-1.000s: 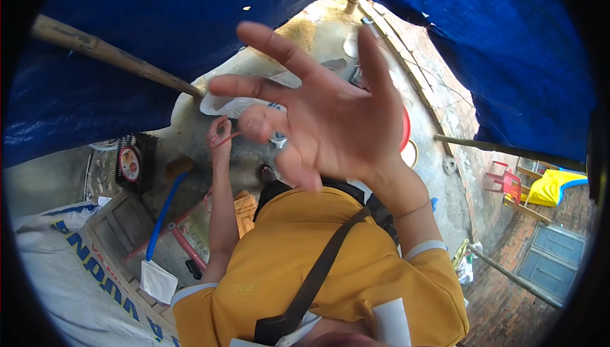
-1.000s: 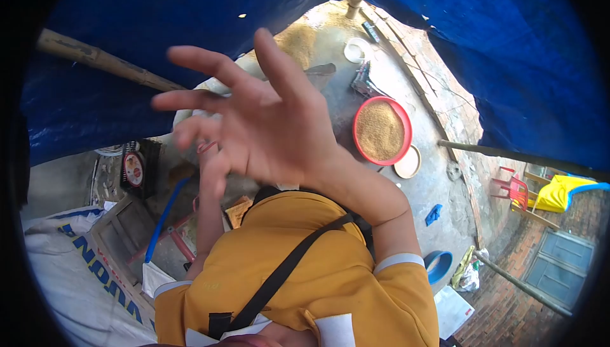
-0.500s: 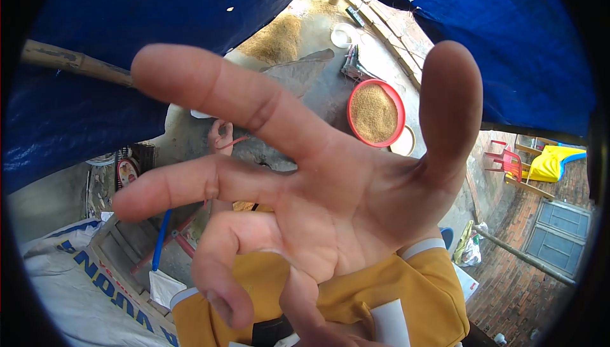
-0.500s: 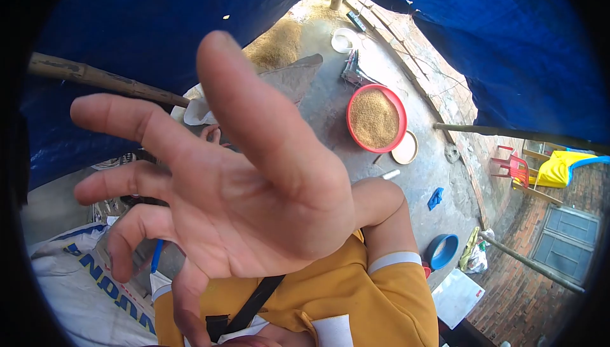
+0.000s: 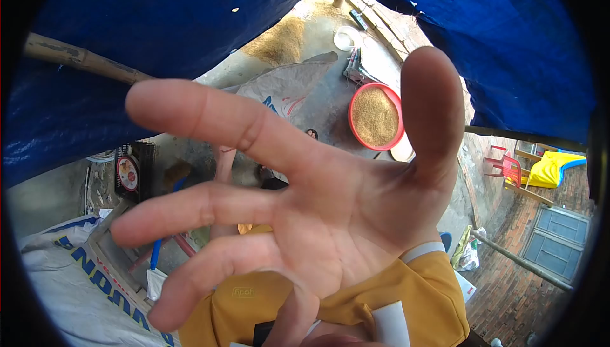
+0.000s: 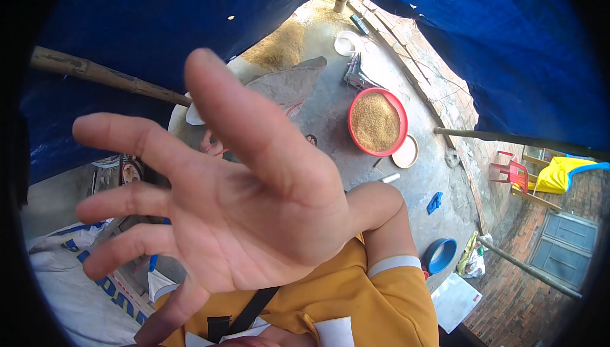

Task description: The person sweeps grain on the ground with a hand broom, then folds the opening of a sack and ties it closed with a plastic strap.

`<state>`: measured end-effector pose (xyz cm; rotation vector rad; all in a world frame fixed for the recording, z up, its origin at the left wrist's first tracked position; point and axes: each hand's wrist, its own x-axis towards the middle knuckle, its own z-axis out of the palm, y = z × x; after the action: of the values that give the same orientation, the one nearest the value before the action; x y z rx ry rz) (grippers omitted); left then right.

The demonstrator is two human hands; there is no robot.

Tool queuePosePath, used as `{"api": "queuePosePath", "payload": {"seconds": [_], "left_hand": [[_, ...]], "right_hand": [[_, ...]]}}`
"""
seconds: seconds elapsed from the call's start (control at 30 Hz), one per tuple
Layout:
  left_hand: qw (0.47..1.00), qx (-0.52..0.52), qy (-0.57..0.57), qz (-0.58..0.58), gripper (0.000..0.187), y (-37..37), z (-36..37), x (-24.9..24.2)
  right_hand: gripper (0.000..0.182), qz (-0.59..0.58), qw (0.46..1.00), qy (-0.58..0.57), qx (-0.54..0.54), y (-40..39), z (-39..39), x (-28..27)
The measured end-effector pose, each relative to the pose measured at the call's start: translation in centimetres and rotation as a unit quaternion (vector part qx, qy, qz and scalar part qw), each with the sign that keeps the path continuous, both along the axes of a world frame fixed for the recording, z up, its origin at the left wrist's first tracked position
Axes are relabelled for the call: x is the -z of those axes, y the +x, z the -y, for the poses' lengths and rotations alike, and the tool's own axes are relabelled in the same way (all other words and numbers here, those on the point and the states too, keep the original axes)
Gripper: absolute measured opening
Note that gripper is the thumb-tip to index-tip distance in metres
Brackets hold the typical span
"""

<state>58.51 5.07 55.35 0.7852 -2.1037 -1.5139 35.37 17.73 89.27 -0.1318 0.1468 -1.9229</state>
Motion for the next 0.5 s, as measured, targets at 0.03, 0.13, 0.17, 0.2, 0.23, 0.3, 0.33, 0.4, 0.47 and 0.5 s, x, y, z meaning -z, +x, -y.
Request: {"api": "queuePosePath", "payload": {"seconds": [0.03,0.13,0.17,0.2,0.23,0.3,0.33,0.4,0.47,0.5], "left_hand": [[1.000,0.002,0.000,-0.003,0.020,-2.1,-1.1,0.0],[1.000,-0.003,-0.006,-0.016,0.020,-7.7,-3.3,-0.2],[1.000,-0.005,-0.006,-0.020,0.020,-8.8,-3.8,-0.2],[1.000,-0.006,-0.005,-0.021,0.020,-9.1,-4.2,-0.1],[1.000,-0.003,-0.002,-0.020,0.020,-8.5,-4.3,0.0],[1.000,0.011,0.002,-0.015,0.020,-4.9,-2.8,0.5],[1.000,0.018,0.002,-0.014,0.020,-2.7,-1.7,0.7],[1.000,0.027,0.001,-0.014,0.020,1.6,-0.1,0.8],[0.999,0.029,-0.003,-0.014,0.020,4.5,-3.1,0.1],[0.999,0.029,-0.005,-0.014,0.020,3.8,-3.7,0.0]], "right_hand": [[0.056,0.000,1.000,0.003,0.002,-0.4,-0.6,-0.2],[0.056,-0.007,1.000,0.003,-0.004,0.2,-1.7,-1.0],[0.056,-0.009,1.000,0.006,-0.007,0.0,-1.6,-1.1],[0.056,-0.008,1.000,0.010,-0.008,0.7,-1.6,-1.1],[0.056,-0.005,1.000,0.014,-0.006,0.4,-2.3,-1.2],[0.056,0.006,1.000,0.022,0.008,1.0,-2.1,-1.0],[0.056,0.009,1.000,0.025,0.014,0.3,-0.4,-0.6],[0.056,0.014,0.999,0.029,0.023,0.9,-2.3,-1.0],[0.055,0.018,0.999,0.029,0.023,0.7,-2.3,-1.0],[0.055,0.020,0.999,0.030,0.023,0.4,-1.7,-0.9]]}}
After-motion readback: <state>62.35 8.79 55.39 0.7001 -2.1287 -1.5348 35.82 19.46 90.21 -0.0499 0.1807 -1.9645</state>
